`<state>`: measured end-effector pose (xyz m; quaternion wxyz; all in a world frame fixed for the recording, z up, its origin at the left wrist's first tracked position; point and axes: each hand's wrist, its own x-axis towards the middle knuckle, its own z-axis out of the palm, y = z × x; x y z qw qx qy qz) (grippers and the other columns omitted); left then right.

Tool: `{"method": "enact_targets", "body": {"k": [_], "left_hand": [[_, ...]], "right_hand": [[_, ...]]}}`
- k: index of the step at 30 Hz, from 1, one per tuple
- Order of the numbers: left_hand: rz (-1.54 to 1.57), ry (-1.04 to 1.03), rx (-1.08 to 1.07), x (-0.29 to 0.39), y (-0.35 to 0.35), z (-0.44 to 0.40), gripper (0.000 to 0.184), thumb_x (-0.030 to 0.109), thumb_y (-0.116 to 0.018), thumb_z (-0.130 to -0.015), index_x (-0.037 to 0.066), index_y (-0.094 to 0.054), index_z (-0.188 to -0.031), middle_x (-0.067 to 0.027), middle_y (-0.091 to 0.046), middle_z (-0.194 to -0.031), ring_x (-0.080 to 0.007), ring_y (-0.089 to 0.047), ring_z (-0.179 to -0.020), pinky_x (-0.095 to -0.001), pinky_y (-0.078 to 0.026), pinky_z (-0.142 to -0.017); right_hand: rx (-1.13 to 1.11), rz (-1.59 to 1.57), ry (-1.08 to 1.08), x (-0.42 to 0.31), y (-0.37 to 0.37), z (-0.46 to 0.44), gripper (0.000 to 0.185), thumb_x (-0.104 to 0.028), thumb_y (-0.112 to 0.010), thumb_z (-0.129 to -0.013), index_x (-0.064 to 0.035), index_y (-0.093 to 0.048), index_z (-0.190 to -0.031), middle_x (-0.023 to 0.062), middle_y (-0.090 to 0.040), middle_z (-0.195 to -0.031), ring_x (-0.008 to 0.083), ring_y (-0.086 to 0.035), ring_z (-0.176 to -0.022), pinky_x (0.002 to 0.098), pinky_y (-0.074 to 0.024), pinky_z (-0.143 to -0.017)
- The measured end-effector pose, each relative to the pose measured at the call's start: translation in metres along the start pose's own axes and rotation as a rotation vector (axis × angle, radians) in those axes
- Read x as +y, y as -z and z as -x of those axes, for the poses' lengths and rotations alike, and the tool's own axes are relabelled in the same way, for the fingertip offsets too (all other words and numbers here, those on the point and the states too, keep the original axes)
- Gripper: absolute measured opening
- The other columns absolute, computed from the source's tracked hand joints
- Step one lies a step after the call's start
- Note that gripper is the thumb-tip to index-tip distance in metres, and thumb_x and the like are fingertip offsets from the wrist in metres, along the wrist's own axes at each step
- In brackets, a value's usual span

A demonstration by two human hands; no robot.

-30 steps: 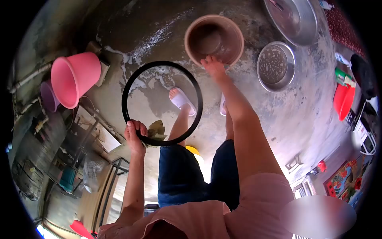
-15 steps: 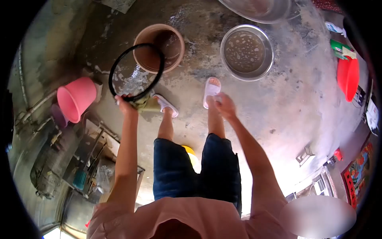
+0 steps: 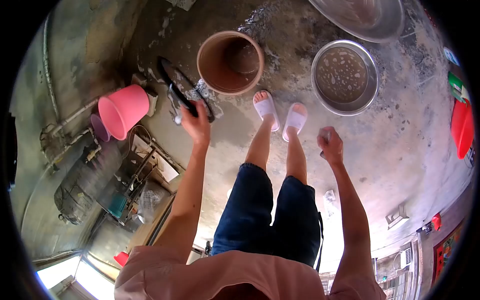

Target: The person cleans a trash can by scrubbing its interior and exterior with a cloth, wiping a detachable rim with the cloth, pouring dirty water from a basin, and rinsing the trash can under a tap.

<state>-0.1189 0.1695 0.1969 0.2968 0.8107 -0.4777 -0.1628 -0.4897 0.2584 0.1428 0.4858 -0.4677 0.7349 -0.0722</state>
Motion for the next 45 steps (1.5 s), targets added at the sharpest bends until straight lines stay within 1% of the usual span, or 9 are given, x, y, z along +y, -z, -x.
{"method": "enact_targets", "body": {"k": [2, 8, 20, 23, 25, 28, 34, 41, 45], "left_hand": [[-0.509, -0.242, -0.148, -0.015, -0.015, -0.008, 0.037, 0.038, -0.061, -0.079, 0.004, -0.047, -0.079, -0.011, -0.055, -0.06, -0.0284, -0.056, -0.05, -0.0365, -0.043, -0.042], [-0.63, -0.404, -0.559, -0.064, -0.139, -0.034, 0.046, 0.05, -0.049, -0.082, 0.005, -0.043, -0.081, -0.0116, -0.058, -0.06, -0.0292, -0.06, -0.055, -0.0375, -0.047, -0.043], [-0.683, -0.174, -0.663, -0.043, -0.137, -0.028, 0.047, 0.052, -0.047, -0.082, 0.006, -0.042, -0.088, -0.0136, -0.058, -0.058, -0.0312, -0.06, -0.052, -0.0414, -0.047, -0.043], [-0.518, -0.344, -0.367, -0.026, -0.071, -0.048, 0.031, 0.034, -0.062, -0.08, 0.007, -0.046, -0.081, -0.008, -0.055, -0.058, -0.0248, -0.058, -0.049, -0.036, -0.044, -0.042], [-0.046, -0.122, -0.346, -0.017, -0.039, -0.047, 0.025, 0.026, -0.061, -0.082, 0.006, -0.046, -0.081, -0.0068, -0.053, -0.059, -0.0213, -0.053, -0.048, -0.0317, -0.042, -0.044], [0.432, -0.174, -0.306, 0.063, -0.03, -0.014, 0.023, 0.02, -0.058, -0.085, 0.004, -0.043, -0.078, -0.0051, -0.047, -0.064, -0.0136, -0.045, -0.056, -0.0239, -0.036, -0.047], [0.551, 0.307, -0.437, 0.167, -0.152, 0.124, 0.022, 0.021, -0.054, -0.086, 0.003, -0.044, -0.079, -0.0036, -0.047, -0.062, -0.013, -0.044, -0.055, -0.0273, -0.037, -0.051], [0.041, 0.693, -0.402, 0.012, -0.389, 0.164, 0.035, 0.036, -0.05, -0.085, 0.001, -0.054, -0.084, -0.0163, -0.064, -0.08, -0.0243, -0.063, -0.069, -0.0352, -0.046, -0.059], [0.054, 0.425, -0.559, -0.054, -0.451, 0.169, 0.043, 0.044, -0.055, -0.077, 0.005, -0.058, -0.096, -0.02, -0.062, -0.084, -0.0367, -0.059, -0.085, -0.0423, -0.045, -0.072]], "right_hand": [[-0.046, -0.025, -0.037, -0.014, -0.006, -0.003, 0.024, -0.016, -0.061, -0.075, -0.0078, -0.052, -0.096, 0.0096, -0.058, -0.074, 0.0204, -0.057, -0.064, 0.032, -0.046, -0.062], [-0.034, -0.082, 0.032, -0.04, -0.031, -0.013, 0.024, -0.013, -0.062, -0.074, -0.0059, -0.053, -0.095, 0.0089, -0.058, -0.075, 0.0204, -0.057, -0.067, 0.0315, -0.0464, -0.064], [0.087, -0.005, -0.305, 0.043, -0.009, -0.055, 0.029, -0.035, -0.063, -0.077, -0.0061, -0.059, -0.073, 0.0079, -0.059, -0.064, 0.0183, -0.055, -0.057, 0.0326, -0.0436, -0.057], [0.262, 0.062, -0.451, 0.12, 0.02, -0.089, 0.042, -0.046, -0.067, -0.072, -0.0066, -0.058, -0.061, 0.0047, -0.056, -0.057, 0.0148, -0.051, -0.051, 0.0305, -0.0408, -0.052], [0.263, 0.042, -0.609, 0.149, 0.051, -0.11, 0.043, -0.049, -0.069, -0.068, -0.0074, -0.057, -0.068, 0.0039, -0.054, -0.056, 0.0139, -0.052, -0.053, 0.0303, -0.0422, -0.053], [0.375, 0.121, -0.462, 0.224, 0.082, -0.148, 0.044, -0.048, -0.07, -0.067, -0.0077, -0.055, -0.077, 0.0033, -0.053, -0.055, 0.0143, -0.051, -0.051, 0.0315, -0.0421, -0.051], [0.22, 0.198, -0.537, 0.264, 0.135, -0.238, 0.053, -0.048, -0.072, -0.064, -0.0082, -0.052, -0.092, 0.0067, -0.059, -0.069, 0.0192, -0.057, -0.062, 0.0349, -0.0443, -0.058], [0.052, 0.3, -0.304, 0.357, 0.153, -0.335, 0.058, -0.054, -0.068, -0.064, -0.0116, -0.056, -0.101, 0.0076, -0.063, -0.081, 0.02, -0.061, -0.064, 0.0355, -0.0474, -0.061], [-0.133, 0.057, -0.231, 0.349, 0.155, -0.338, 0.053, -0.048, -0.068, -0.068, -0.0083, -0.06, -0.102, 0.0068, -0.063, -0.077, 0.0174, -0.061, -0.071, 0.0333, -0.0467, -0.068]]}}
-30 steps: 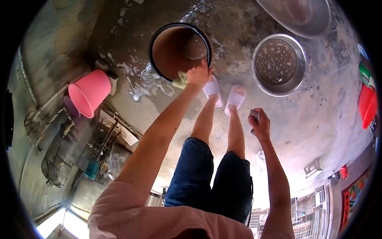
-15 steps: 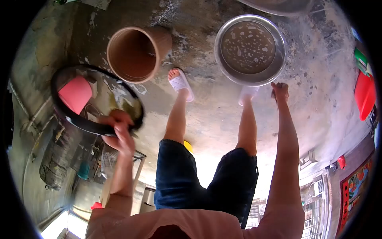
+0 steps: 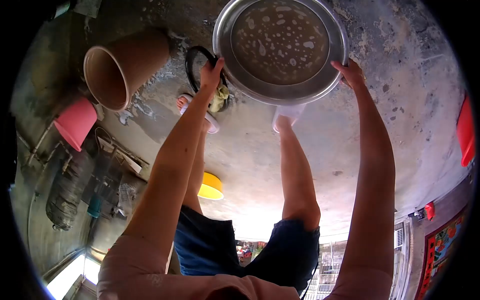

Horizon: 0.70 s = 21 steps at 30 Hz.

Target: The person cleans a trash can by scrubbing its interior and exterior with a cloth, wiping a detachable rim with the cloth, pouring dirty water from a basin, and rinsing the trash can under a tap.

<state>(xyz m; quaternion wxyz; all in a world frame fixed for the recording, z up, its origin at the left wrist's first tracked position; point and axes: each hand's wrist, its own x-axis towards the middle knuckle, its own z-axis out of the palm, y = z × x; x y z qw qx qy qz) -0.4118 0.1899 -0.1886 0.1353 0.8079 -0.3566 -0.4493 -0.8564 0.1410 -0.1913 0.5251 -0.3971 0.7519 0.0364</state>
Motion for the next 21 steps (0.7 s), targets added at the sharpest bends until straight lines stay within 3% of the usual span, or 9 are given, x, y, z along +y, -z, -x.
{"method": "enact_targets", "body": {"k": [2, 3, 6, 7, 8, 10, 14, 16, 21], "left_hand": [[0.051, 0.056, -0.039, 0.007, -0.007, -0.002, 0.045, 0.045, -0.055, -0.076, 0.006, -0.059, -0.097, -0.0204, -0.062, -0.086, -0.0369, -0.058, -0.087, -0.0418, -0.045, -0.073], [-0.084, 0.097, -0.031, 0.009, -0.006, 0.0, 0.046, 0.045, -0.055, -0.075, 0.005, -0.059, -0.096, -0.0207, -0.062, -0.088, -0.0355, -0.059, -0.088, -0.0415, -0.044, -0.073], [-0.056, 0.041, 0.022, 0.006, 0.017, 0.031, 0.045, 0.045, -0.054, -0.076, 0.004, -0.059, -0.095, -0.0186, -0.062, -0.081, -0.0335, -0.061, -0.082, -0.0405, -0.045, -0.07], [-0.032, 0.182, -0.105, 0.015, 0.035, 0.045, 0.042, 0.042, -0.052, -0.077, 0.003, -0.058, -0.09, -0.0158, -0.062, -0.069, -0.0308, -0.063, -0.07, -0.0387, -0.046, -0.063], [-0.015, 0.186, -0.141, 0.012, 0.049, 0.059, 0.039, 0.039, -0.052, -0.079, 0.0, -0.057, -0.083, -0.0127, -0.059, -0.059, -0.0256, -0.062, -0.058, -0.0351, -0.046, -0.055], [0.103, 0.173, -0.26, 0.024, 0.083, 0.096, 0.032, 0.03, -0.052, -0.081, -0.002, -0.054, -0.08, -0.0091, -0.055, -0.055, -0.0176, -0.057, -0.048, -0.0313, -0.043, -0.047], [0.212, 0.123, -0.119, 0.055, 0.142, 0.152, 0.028, 0.026, -0.053, -0.082, -0.002, -0.053, -0.081, -0.0082, -0.054, -0.056, -0.0154, -0.055, -0.047, -0.029, -0.042, -0.046], [0.169, 0.148, -0.11, 0.072, 0.183, 0.169, 0.027, 0.025, -0.053, -0.082, -0.002, -0.053, -0.081, -0.0078, -0.054, -0.057, -0.0149, -0.054, -0.046, -0.0288, -0.042, -0.047], [0.211, 0.265, -0.139, 0.092, 0.278, 0.192, 0.029, 0.028, -0.053, -0.081, -0.001, -0.054, -0.082, -0.0107, -0.056, -0.058, -0.0185, -0.057, -0.049, -0.0328, -0.044, -0.05]], "right_hand": [[0.057, 0.091, 0.123, 0.017, -0.004, -0.014, 0.05, -0.045, -0.068, -0.068, -0.0067, -0.061, -0.101, 0.0076, -0.063, -0.076, 0.0177, -0.061, -0.069, 0.0329, -0.0467, -0.066], [0.075, 0.095, 0.128, 0.014, -0.006, -0.009, 0.049, -0.044, -0.067, -0.069, -0.0061, -0.062, -0.1, 0.0082, -0.064, -0.077, 0.0176, -0.061, -0.07, 0.0328, -0.0466, -0.066], [0.103, 0.053, 0.149, -0.005, 0.004, 0.027, 0.047, -0.041, -0.066, -0.07, -0.005, -0.062, -0.1, 0.0093, -0.064, -0.079, 0.0171, -0.06, -0.07, 0.0322, -0.0461, -0.066], [0.077, -0.002, 0.155, -0.01, 0.009, 0.044, 0.047, -0.04, -0.066, -0.07, -0.005, -0.062, -0.101, 0.0092, -0.065, -0.079, 0.0166, -0.06, -0.07, 0.032, -0.0458, -0.066], [0.043, -0.053, 0.163, -0.018, 0.013, 0.065, 0.046, -0.039, -0.066, -0.07, -0.005, -0.061, -0.102, 0.0092, -0.065, -0.079, 0.0162, -0.06, -0.07, 0.0317, -0.0456, -0.066], [0.049, -0.011, 0.18, -0.024, 0.022, 0.103, 0.043, -0.034, -0.065, -0.072, -0.0041, -0.061, -0.103, 0.0074, -0.064, -0.077, 0.0131, -0.058, -0.07, 0.0299, -0.0452, -0.066], [0.062, -0.058, 0.286, -0.093, 0.048, 0.192, 0.034, -0.025, -0.064, -0.075, -0.0025, -0.06, -0.101, 0.004, -0.063, -0.078, 0.01, -0.055, -0.069, 0.0278, -0.0448, -0.065], [0.08, -0.19, 0.253, -0.14, 0.057, 0.236, 0.031, -0.022, -0.064, -0.075, -0.0023, -0.061, -0.099, 0.0025, -0.062, -0.079, 0.0104, -0.054, -0.068, 0.026, -0.044, -0.064], [0.027, -0.156, 0.172, -0.26, 0.068, 0.328, 0.03, -0.015, -0.062, -0.076, 0.0011, -0.059, -0.101, 0.001, -0.059, -0.081, 0.0089, -0.049, -0.071, 0.0235, -0.0413, -0.066]]}}
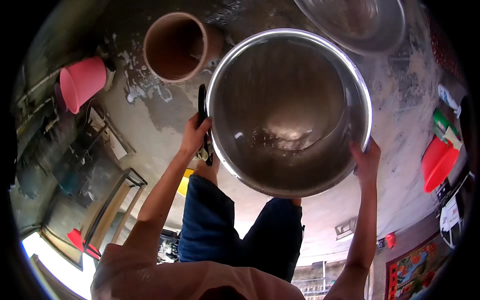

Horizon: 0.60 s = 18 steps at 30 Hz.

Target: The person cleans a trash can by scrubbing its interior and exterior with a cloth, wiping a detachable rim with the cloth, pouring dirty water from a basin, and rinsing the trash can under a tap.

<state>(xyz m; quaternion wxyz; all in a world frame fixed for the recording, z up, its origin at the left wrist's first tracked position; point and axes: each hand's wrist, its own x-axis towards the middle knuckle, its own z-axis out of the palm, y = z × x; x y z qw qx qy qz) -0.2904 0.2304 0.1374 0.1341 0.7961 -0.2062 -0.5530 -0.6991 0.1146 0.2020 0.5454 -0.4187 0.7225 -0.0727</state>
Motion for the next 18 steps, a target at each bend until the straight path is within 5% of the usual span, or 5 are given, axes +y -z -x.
{"method": "enact_targets", "body": {"k": [5, 18], "left_hand": [[-0.181, -0.062, 0.066, 0.024, 0.066, 0.008, 0.033, 0.032, -0.051, -0.08, -0.001, -0.056, -0.081, -0.0144, -0.059, -0.06, -0.0268, -0.06, -0.056, -0.0376, -0.046, -0.057], [-0.056, 0.018, -0.078, -0.019, 0.142, -0.036, 0.032, 0.029, -0.052, -0.077, -0.003, -0.057, -0.082, -0.0127, -0.06, -0.065, -0.0226, -0.059, -0.056, -0.035, -0.045, -0.056]], "right_hand": [[-0.005, -0.016, 0.137, -0.076, -0.038, 0.032, 0.029, -0.01, -0.059, -0.077, 0.0025, -0.057, -0.103, 0.0012, -0.058, -0.083, 0.0087, -0.049, -0.072, 0.0226, -0.0407, -0.068], [-0.118, 0.163, 0.115, -0.24, -0.119, 0.001, 0.029, -0.015, -0.06, -0.073, 0.0032, -0.06, -0.095, 0.0052, -0.062, -0.083, 0.0114, -0.055, -0.073, 0.0235, -0.0422, -0.071]]}}
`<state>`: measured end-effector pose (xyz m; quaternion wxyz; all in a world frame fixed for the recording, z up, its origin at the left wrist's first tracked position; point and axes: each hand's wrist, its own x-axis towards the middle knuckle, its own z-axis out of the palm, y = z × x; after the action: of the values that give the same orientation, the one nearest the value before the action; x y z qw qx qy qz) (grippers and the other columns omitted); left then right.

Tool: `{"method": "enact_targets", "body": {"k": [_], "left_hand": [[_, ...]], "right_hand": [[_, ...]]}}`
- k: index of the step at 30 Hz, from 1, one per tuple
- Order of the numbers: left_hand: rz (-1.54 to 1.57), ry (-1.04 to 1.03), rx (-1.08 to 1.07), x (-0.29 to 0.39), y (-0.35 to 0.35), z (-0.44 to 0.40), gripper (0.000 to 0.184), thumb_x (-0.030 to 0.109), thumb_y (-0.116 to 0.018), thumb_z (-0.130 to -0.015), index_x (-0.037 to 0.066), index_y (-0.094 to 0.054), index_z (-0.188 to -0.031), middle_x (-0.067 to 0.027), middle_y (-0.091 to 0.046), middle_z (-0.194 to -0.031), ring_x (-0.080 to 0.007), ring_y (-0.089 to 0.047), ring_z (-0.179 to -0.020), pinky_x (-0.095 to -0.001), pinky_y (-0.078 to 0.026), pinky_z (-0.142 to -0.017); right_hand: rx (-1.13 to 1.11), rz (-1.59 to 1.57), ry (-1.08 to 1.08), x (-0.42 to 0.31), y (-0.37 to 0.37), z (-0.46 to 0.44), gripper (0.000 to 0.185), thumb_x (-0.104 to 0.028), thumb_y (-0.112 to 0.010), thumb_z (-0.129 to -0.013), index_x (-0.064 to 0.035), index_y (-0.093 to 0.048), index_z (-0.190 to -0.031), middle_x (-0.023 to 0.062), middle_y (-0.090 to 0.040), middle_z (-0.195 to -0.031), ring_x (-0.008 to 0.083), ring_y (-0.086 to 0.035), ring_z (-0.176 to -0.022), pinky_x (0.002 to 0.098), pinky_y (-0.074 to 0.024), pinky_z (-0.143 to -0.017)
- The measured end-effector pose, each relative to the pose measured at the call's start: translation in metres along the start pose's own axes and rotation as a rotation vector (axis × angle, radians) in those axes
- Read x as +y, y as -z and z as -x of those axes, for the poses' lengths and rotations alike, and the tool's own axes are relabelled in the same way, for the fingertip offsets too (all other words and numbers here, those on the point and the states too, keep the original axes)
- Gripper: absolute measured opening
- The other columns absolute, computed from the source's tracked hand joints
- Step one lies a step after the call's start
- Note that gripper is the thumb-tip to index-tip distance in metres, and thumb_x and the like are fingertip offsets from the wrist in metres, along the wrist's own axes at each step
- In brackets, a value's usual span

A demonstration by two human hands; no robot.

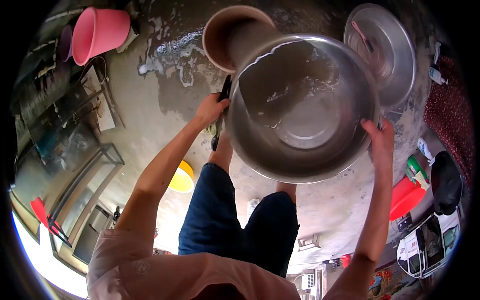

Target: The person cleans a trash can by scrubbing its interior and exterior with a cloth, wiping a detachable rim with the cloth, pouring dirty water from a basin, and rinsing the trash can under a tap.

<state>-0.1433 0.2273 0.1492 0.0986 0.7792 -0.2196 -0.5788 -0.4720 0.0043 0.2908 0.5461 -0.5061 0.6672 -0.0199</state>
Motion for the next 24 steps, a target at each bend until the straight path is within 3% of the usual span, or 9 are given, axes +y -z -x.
{"method": "enact_targets", "body": {"k": [2, 4, 10, 12, 14, 18, 21, 23, 24], "left_hand": [[-0.076, -0.044, 0.02, -0.005, 0.002, 0.0, 0.034, 0.029, -0.052, -0.077, -0.003, -0.058, -0.085, -0.0142, -0.061, -0.069, -0.0235, -0.06, -0.063, -0.0351, -0.045, -0.06], [-0.124, -0.066, 0.006, -0.006, 0.007, 0.0, 0.038, 0.031, -0.052, -0.077, -0.004, -0.059, -0.092, -0.017, -0.062, -0.078, -0.0251, -0.06, -0.075, -0.0348, -0.045, -0.069], [0.119, -0.079, -0.026, -0.015, 0.03, 0.003, 0.035, 0.027, -0.054, -0.077, -0.006, -0.059, -0.087, -0.0162, -0.062, -0.08, -0.0237, -0.06, -0.074, -0.034, -0.046, -0.068], [0.188, -0.071, -0.021, -0.009, 0.032, 0.022, 0.036, 0.027, -0.054, -0.074, -0.006, -0.058, -0.086, -0.0194, -0.061, -0.075, -0.0293, -0.061, -0.073, -0.0373, -0.047, -0.068], [0.087, -0.103, -0.002, -0.007, 0.029, 0.038, 0.034, 0.024, -0.056, -0.072, -0.006, -0.057, -0.088, -0.02, -0.062, -0.073, -0.0306, -0.063, -0.071, -0.0389, -0.048, -0.066], [0.006, -0.314, 0.277, -0.031, -0.01, 0.068, 0.034, 0.023, -0.058, -0.075, -0.002, -0.053, -0.096, -0.0112, -0.059, -0.072, -0.0187, -0.059, -0.059, -0.0319, -0.046, -0.056], [0.055, -0.253, 0.252, -0.045, -0.046, 0.105, 0.027, 0.019, -0.058, -0.074, 0.0, -0.053, -0.092, -0.0082, -0.059, -0.069, -0.0161, -0.056, -0.056, -0.0302, -0.045, -0.054], [0.097, -0.153, 0.084, -0.065, -0.098, 0.136, 0.025, 0.015, -0.058, -0.073, 0.0, -0.053, -0.093, -0.0057, -0.058, -0.066, -0.012, -0.054, -0.056, -0.0277, -0.044, -0.051], [0.097, -0.14, 0.036, -0.085, -0.122, 0.141, 0.029, 0.017, -0.058, -0.074, 0.001, -0.053, -0.097, -0.0082, -0.06, -0.069, -0.0155, -0.057, -0.055, -0.03, -0.046, -0.051]], "right_hand": [[0.064, 0.069, 0.028, -0.033, -0.01, 0.0, 0.028, -0.02, -0.059, -0.074, 0.004, -0.061, -0.088, 0.0061, -0.061, -0.078, 0.0122, -0.055, -0.07, 0.0243, -0.0423, -0.067], [-0.031, 0.124, -0.02, -0.052, -0.006, -0.011, 0.031, -0.024, -0.059, -0.074, 0.005, -0.061, -0.085, 0.0062, -0.06, -0.076, 0.0128, -0.055, -0.068, 0.0248, -0.042, -0.065], [-0.075, 0.182, 0.076, -0.086, -0.01, -0.01, 0.036, -0.028, -0.06, -0.074, 0.0047, -0.058, -0.089, 0.0049, -0.059, -0.077, 0.0119, -0.054, -0.068, 0.0249, -0.042, -0.064], [0.012, 0.205, 0.133, -0.08, -0.011, 0.013, 0.037, -0.027, -0.061, -0.074, 0.0056, -0.059, -0.092, 0.006, -0.06, -0.079, 0.0129, -0.055, -0.07, 0.0258, -0.0426, -0.067], [-0.038, 0.132, 0.193, -0.024, 0.004, 0.011, 0.037, -0.024, -0.062, -0.074, 0.0038, -0.058, -0.097, 0.0055, -0.06, -0.082, 0.0127, -0.055, -0.072, 0.0262, -0.0432, -0.068], [0.089, 0.106, 0.21, 0.109, 0.01, 0.013, 0.031, -0.019, -0.062, -0.075, -0.0032, -0.058, -0.101, 0.0036, -0.06, -0.079, 0.0126, -0.053, -0.068, 0.0256, -0.0436, -0.064], [0.329, 0.06, 0.324, 0.195, -0.013, 0.039, 0.028, -0.019, -0.064, -0.073, -0.0022, -0.058, -0.095, 0.0031, -0.057, -0.071, 0.012, -0.049, -0.061, 0.0269, -0.0416, -0.058], [0.395, 0.069, 0.218, 0.274, -0.01, 0.08, 0.025, -0.019, -0.064, -0.072, -0.0023, -0.058, -0.09, 0.0037, -0.055, -0.067, 0.0124, -0.048, -0.059, 0.0283, -0.0408, -0.057], [0.42, 0.086, 0.181, 0.299, -0.009, 0.097, 0.024, -0.019, -0.065, -0.071, -0.0024, -0.058, -0.088, 0.004, -0.054, -0.064, 0.0125, -0.047, -0.058, 0.029, -0.0404, -0.056]]}}
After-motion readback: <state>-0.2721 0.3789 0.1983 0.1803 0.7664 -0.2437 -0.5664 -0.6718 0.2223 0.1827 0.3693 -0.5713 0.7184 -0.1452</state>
